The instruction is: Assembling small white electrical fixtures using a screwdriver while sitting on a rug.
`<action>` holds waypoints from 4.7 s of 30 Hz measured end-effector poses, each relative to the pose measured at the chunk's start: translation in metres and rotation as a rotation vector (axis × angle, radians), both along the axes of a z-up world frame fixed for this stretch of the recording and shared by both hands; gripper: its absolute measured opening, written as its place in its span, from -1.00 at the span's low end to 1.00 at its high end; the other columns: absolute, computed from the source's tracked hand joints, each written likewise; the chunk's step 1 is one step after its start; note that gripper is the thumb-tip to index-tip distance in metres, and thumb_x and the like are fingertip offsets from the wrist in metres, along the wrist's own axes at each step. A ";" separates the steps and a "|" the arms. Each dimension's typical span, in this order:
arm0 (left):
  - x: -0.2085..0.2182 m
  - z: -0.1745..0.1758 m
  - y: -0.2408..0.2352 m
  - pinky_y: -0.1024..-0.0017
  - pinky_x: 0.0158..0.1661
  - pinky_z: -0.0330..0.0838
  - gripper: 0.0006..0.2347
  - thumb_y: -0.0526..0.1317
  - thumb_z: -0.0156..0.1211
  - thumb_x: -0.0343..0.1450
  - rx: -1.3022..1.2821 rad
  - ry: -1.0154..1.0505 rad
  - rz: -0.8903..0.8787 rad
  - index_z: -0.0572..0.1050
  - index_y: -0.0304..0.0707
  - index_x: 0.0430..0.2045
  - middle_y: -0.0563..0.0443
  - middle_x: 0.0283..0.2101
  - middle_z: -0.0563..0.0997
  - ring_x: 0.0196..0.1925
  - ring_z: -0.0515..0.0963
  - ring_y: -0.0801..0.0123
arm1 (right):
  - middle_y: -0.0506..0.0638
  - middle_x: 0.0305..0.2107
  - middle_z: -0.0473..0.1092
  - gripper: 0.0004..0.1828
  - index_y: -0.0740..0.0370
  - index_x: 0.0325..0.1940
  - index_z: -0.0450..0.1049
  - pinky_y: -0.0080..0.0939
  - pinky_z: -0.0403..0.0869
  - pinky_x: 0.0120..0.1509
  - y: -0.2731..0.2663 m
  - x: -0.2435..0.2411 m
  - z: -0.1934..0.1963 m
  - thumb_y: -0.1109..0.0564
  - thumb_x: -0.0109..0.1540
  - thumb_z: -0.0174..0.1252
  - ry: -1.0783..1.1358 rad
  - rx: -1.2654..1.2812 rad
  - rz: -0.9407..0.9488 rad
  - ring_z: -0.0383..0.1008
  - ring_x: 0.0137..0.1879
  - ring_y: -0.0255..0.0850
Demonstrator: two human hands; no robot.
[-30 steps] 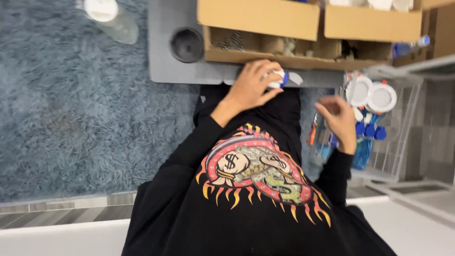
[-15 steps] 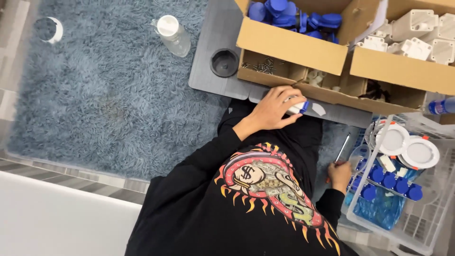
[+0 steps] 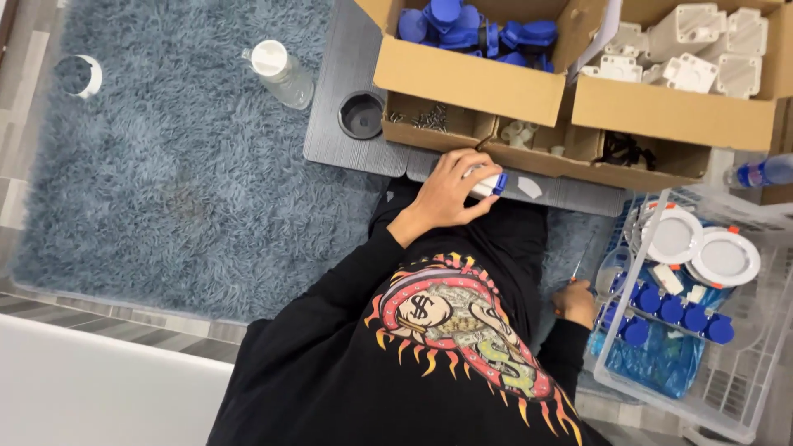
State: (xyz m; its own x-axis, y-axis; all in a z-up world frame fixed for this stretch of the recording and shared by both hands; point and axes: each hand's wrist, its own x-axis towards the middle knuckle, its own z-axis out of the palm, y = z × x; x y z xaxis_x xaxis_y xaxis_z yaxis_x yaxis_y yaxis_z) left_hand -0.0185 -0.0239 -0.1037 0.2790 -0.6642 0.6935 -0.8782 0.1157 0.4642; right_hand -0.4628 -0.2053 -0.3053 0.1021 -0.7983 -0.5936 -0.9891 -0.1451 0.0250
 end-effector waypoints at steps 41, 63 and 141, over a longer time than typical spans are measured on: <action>-0.002 0.033 0.011 0.16 0.34 0.43 -0.57 -0.19 0.54 0.45 0.161 0.175 -0.062 0.50 -0.15 0.20 -0.02 0.23 0.45 0.33 0.43 0.03 | 0.13 0.10 0.51 -0.86 0.15 0.26 0.34 -0.27 0.65 0.23 0.016 0.114 0.256 0.12 0.63 0.02 -1.681 0.121 -0.290 0.62 0.02 -0.14; 0.000 0.039 0.017 0.14 0.36 0.37 -0.54 -0.20 0.51 0.45 0.159 0.161 -0.092 0.47 -0.17 0.23 -0.03 0.25 0.44 0.33 0.45 0.03 | 0.18 -0.02 0.58 -0.77 0.24 0.22 0.40 -0.37 0.62 -0.05 0.002 0.117 0.271 0.02 0.63 0.07 -1.495 0.156 -0.268 0.64 -0.17 -0.16; -0.016 0.041 0.009 0.19 0.31 0.45 -0.50 -0.29 0.40 0.21 -0.006 0.201 0.039 0.52 -0.19 0.10 0.01 0.13 0.53 0.24 0.54 0.08 | 0.11 -0.28 0.53 -0.78 0.41 0.23 0.54 -0.47 0.46 -0.39 -0.004 0.134 0.264 0.21 0.58 0.13 -1.387 0.178 -0.178 0.49 -0.41 -0.30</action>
State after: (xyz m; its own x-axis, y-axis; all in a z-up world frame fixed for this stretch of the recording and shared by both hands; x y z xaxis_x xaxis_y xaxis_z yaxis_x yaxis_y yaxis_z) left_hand -0.0348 -0.0152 -0.0624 0.4376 -0.6461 0.6254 -0.7717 0.0870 0.6300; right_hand -0.3283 -0.2091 -0.0413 0.5863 -0.7880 -0.1880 -0.1991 0.0847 -0.9763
